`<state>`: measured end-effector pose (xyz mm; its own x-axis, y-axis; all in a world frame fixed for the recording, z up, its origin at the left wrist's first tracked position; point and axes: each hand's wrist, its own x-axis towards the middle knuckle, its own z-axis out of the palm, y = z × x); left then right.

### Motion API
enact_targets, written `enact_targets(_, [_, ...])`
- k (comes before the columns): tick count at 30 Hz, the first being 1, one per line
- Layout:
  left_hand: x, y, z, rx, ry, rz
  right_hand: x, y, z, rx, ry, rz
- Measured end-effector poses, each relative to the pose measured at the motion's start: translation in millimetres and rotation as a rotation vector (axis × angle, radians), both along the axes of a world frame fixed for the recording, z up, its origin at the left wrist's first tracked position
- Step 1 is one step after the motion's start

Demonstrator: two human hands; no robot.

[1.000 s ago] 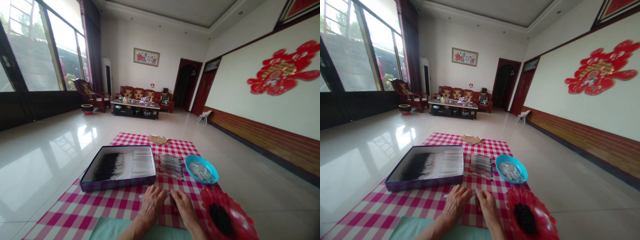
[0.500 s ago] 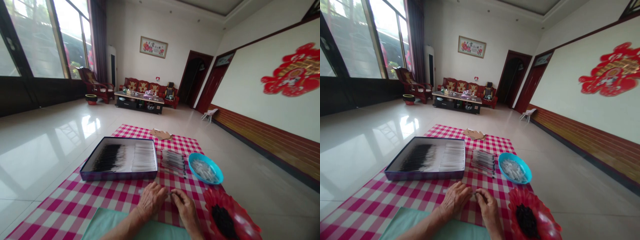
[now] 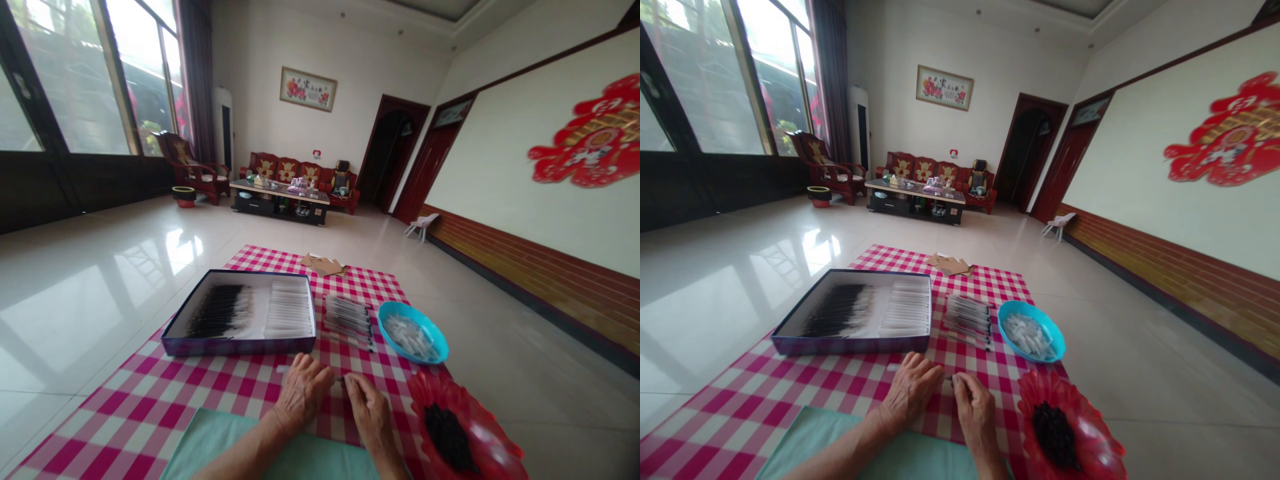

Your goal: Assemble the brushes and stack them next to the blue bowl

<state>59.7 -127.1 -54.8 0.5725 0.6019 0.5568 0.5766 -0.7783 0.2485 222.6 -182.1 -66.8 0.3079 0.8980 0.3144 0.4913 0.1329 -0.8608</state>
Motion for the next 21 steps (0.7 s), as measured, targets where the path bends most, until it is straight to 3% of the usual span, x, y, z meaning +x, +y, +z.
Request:
enact_targets(4, [0.2, -0.9, 1.1, -0.025, 0.008, -0.003, -1.8, 1.2, -1.8, -0.014, 0.016, 0.030])
enact_targets(10, [0.8, -0.6, 1.2, -0.023, 0.004, 0.011, -5.6, 2.4, -11.6, 0.027, 0.223, 0.115])
enact_targets(17, [0.4, -1.2, 0.5, -0.014, 0.004, 0.004, -4.5, 1.1, -3.5, -0.035, 0.027, 0.030])
enact_targets(21, [0.7, -2.0, 2.6, -0.027, 0.006, 0.010, -5.7, 2.3, -5.3, -0.023, 0.145, 0.074])
